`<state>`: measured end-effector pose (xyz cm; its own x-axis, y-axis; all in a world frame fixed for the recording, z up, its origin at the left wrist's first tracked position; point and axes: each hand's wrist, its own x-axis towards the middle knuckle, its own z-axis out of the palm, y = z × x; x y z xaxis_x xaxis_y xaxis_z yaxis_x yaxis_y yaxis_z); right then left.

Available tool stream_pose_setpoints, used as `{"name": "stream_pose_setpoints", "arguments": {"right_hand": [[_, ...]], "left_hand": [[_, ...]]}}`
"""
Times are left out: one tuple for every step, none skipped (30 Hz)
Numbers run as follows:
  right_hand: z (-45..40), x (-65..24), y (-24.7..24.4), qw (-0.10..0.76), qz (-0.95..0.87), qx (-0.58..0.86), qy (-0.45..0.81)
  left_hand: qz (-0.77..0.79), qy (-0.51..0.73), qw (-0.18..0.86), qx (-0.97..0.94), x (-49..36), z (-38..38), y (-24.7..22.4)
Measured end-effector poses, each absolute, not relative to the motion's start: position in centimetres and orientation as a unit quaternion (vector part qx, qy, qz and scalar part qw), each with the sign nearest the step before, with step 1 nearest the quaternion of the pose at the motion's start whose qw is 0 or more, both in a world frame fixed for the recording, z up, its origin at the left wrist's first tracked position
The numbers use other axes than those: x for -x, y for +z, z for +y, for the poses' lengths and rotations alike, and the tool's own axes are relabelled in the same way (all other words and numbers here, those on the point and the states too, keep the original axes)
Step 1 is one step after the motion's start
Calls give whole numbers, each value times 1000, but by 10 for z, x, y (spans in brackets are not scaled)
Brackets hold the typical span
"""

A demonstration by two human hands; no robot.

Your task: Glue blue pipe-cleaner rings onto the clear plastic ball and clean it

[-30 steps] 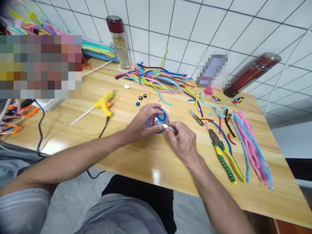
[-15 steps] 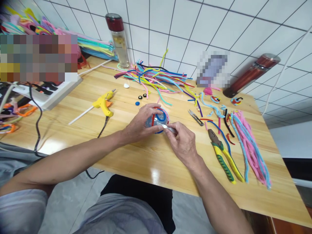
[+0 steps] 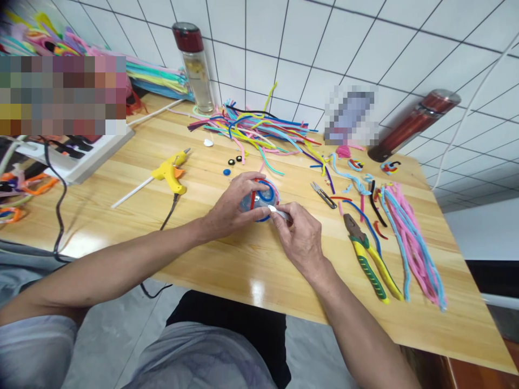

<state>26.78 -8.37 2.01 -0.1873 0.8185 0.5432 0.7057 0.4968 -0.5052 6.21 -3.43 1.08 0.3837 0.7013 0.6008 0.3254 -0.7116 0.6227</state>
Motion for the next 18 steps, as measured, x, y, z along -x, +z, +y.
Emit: {"name": "stream_pose_setpoints", "arguments": {"right_hand": [[-84, -268, 20, 401, -767, 495, 70], [-84, -267, 20, 404, -767, 495, 69], [-84, -267, 20, 406, -766, 494, 67], [-85, -267, 20, 406, -765, 496, 65], [-85, -267, 20, 406, -764, 498, 63], [-85, -266, 20, 405, -763, 499, 62], [-85, -266, 20, 405, -762, 501, 63], [-84, -266, 20, 405, -763, 500, 64], [-84, -267, 20, 406, -764, 498, 67], [-84, -267, 20, 408, -765, 494, 70], [-83, -268, 20, 409, -766, 490, 74], [-83, -268, 20, 409, -767, 488, 79], [-83, -269, 20, 406, -768, 487, 84], [-83, -269, 20, 404, -768, 489, 87], [-83, -270, 20, 401, -768, 492, 89], [-83, -270, 20, 399, -767, 495, 89], [-83, -269, 20, 399, -766, 496, 87], [-84, -269, 20, 401, -766, 496, 84]], "left_hand": [[321, 453, 208, -805, -62, -34, 11], [324, 451, 208, -805, -62, -34, 10], [325, 449, 209, -805, -63, -34, 10], [326, 450, 208, -805, -63, -34, 10], [325, 451, 206, -805, -63, -34, 10], [325, 454, 205, -804, -63, -34, 9], [325, 455, 204, -804, -64, -34, 9], [326, 454, 203, -804, -64, -34, 9], [327, 454, 204, -803, -64, -34, 9], [329, 454, 204, -803, -63, -34, 9], [329, 454, 205, -802, -63, -34, 9], [329, 454, 205, -802, -63, -35, 10], [328, 454, 206, -802, -63, -35, 10], [329, 453, 207, -802, -62, -35, 10], [329, 452, 208, -803, -62, -35, 10], [330, 450, 210, -803, -62, -35, 10], [330, 449, 212, -803, -62, -35, 10], [330, 450, 213, -802, -62, -35, 10]]}}
